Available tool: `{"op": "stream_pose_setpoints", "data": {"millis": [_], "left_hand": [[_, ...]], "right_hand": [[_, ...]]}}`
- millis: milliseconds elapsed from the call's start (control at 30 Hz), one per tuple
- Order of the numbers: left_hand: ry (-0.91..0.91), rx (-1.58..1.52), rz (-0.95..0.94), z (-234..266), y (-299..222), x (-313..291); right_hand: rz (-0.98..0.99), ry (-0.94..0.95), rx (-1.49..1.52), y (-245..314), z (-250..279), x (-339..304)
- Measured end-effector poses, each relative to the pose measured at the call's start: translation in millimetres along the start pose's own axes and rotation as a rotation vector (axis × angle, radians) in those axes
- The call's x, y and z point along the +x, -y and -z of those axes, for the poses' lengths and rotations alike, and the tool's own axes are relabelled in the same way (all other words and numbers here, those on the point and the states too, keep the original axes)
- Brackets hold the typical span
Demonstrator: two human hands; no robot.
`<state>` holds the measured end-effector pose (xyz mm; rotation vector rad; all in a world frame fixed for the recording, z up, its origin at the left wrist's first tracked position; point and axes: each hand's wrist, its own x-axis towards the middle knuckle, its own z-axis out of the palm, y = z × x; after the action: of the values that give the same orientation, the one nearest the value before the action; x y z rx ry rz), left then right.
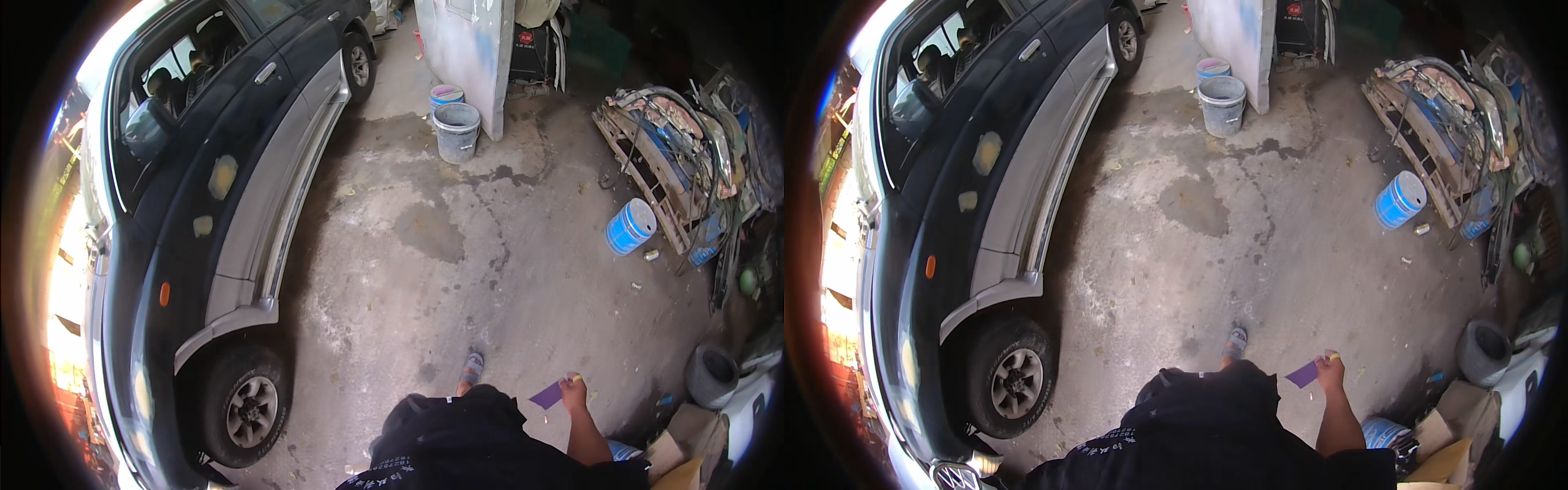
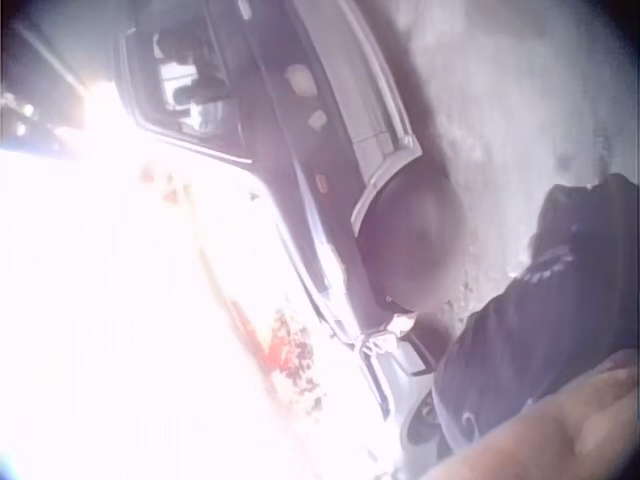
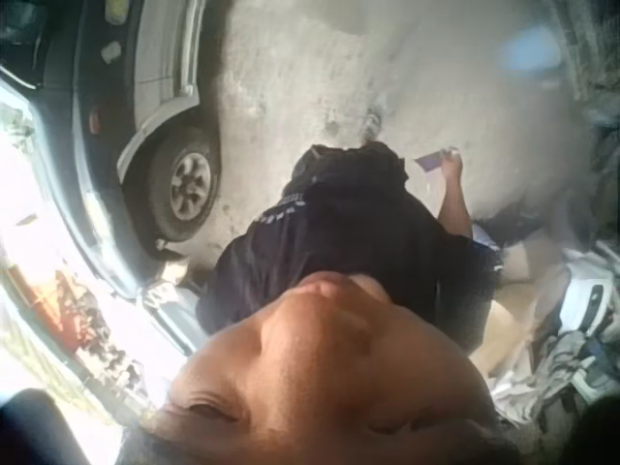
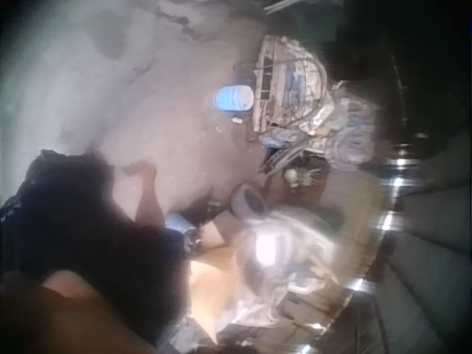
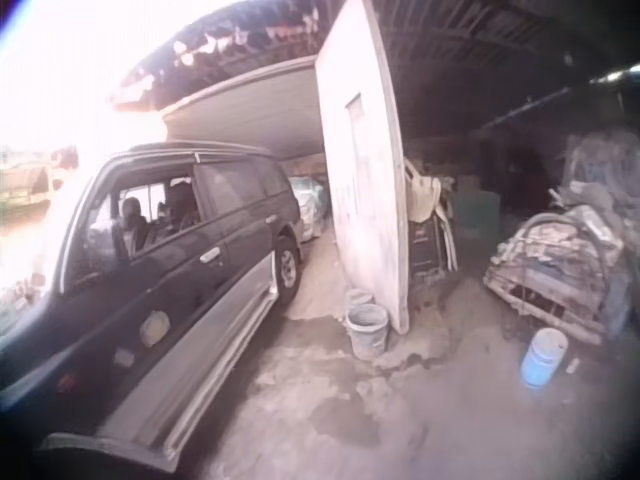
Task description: The person pours liquid from a plastic bottle onto the rear quarter panel of a white car and rubs the area with a purple sponge. The person briefly walks away to rinse the sponge in a bucket, then returns to continue rubbing the same panel.
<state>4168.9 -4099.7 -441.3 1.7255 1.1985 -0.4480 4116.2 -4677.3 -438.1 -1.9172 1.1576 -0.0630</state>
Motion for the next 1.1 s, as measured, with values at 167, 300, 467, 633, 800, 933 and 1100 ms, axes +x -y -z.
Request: {"op": "stream_pose_setpoints", "data": {"millis": [167,300,467,633,800,933,1100], "left_hand": [[-0.037,-0.067,0.072,-64.4,-85.9,16.0],[-0.09,-0.106,0.118,-104.0,-152.7,64.2],[-0.138,-0.106,0.059,-131.2,-274.7,183.5],[-0.116,0.02,-0.174,-158.3,-519.0,274.2],[-0.168,0.29,-0.75,-222.0,-789.9,347.4],[0.2,-0.033,-0.964,-348.4,-966.8,326.2],[0.322,0.18,-1.17,-498.7,-1112.8,282.2]], "right_hand": [[0.103,-0.023,-0.073,167.7,8.6,136.1],[0.189,-0.043,-0.085,275.9,-26.3,214.1],[0.12,-0.094,-0.118,309.6,-79.9,300.1],[-0.066,-0.215,-0.199,322.6,-110.7,312.7],[-0.314,-0.193,-0.021,382.8,-148.7,346.5],[-0.465,-0.17,-0.061,453.2,-169.6,372.3],[-0.491,-0.101,-0.089,359.4,-239.5,457.3]]}}
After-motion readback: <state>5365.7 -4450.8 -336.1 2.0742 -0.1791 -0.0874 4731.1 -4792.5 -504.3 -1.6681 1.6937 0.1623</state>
